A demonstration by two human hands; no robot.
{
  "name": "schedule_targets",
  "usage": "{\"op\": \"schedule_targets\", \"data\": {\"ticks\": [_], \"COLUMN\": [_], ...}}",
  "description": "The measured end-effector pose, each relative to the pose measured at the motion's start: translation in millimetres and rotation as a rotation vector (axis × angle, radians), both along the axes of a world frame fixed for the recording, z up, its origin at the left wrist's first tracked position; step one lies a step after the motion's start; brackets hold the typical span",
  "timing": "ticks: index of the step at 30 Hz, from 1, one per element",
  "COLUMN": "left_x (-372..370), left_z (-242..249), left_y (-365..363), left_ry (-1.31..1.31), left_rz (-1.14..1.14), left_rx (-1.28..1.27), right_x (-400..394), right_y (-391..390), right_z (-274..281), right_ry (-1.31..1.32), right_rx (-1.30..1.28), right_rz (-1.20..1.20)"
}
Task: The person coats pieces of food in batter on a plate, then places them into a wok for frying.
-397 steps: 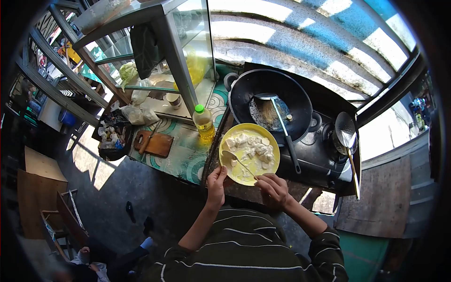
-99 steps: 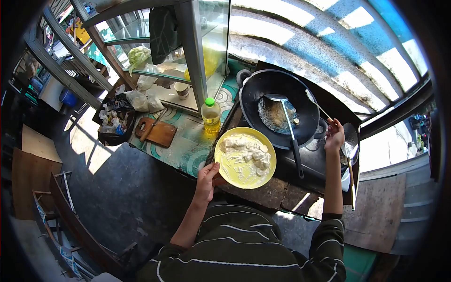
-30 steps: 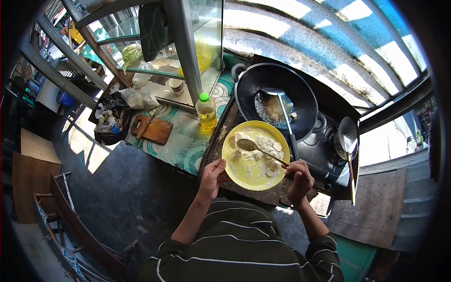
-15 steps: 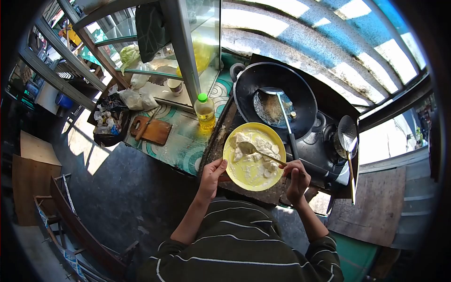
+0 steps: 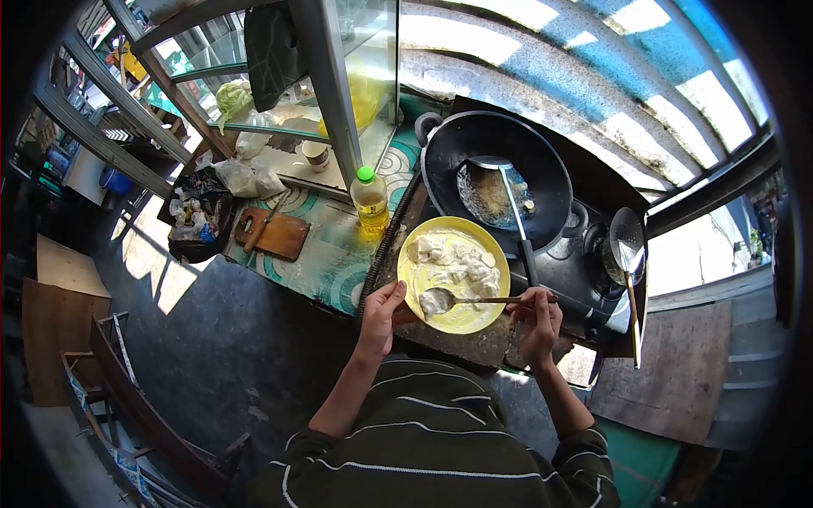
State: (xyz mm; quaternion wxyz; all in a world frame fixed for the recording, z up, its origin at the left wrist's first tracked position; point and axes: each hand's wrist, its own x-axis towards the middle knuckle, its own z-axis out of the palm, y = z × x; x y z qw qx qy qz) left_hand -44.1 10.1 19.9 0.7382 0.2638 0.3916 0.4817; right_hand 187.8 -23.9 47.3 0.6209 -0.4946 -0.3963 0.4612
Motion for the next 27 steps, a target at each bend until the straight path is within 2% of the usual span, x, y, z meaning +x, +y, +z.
{"op": "schedule_targets", "data": {"ticks": [4, 8, 10, 11, 13, 14, 16, 17, 20, 27], "left_x": [-1.1, -4.1, -4.6, -5.1, -6.1, -7.0, -9.1, -10.2, -14.4, -19.5], "left_z": [-0.6, -5.1, -3.6, -3.2, -2.3, -1.8, -0.7, -1.2, -4.1, -2.8], "left_y": [0.0, -1.1, -2.4, -3.3, -4.8, -5.6, -7.3, -8.0, -9.2, -11.1], "left_ry": [0.044, 0.045, 0.047, 0.047, 0.044, 0.043, 0.045, 0.044, 0.031, 0.025], "left_rz": [0.031, 0.047, 0.051, 0.05, 0.06, 0.063, 0.06, 0.066, 0.07, 0.089], "left_rx": [0.019, 0.025, 0.027, 0.031, 0.01, 0.014, 0.006, 0.009, 0.032, 0.022], "right_x": [12.4, 34.1, 34.8, 34.8, 34.4, 35.6, 35.2, 34.1, 30.1, 27.9], "right_y": [12.7, 47.2, 71.0, 81.2, 100.3, 110.0, 124.3, 125.4, 129.9, 129.8], "right_z": [6.0, 15.8, 17.7, 17.1, 12.8, 5.4, -4.4, -8.1, -14.8, -15.7], "right_ry": [0.118, 0.057, -0.116, -0.115, -0.549, -0.549, -1.1, -1.206, -1.341, -1.391], "right_rx": [-0.037, 0.155, 0.245, 0.249, 0.244, 0.249, 0.454, 0.421, 0.51, 0.528], "right_rz": [-0.053, -0.193, -0.287, -0.288, -0.25, -0.249, -0.179, -0.13, -0.047, 0.0]}}
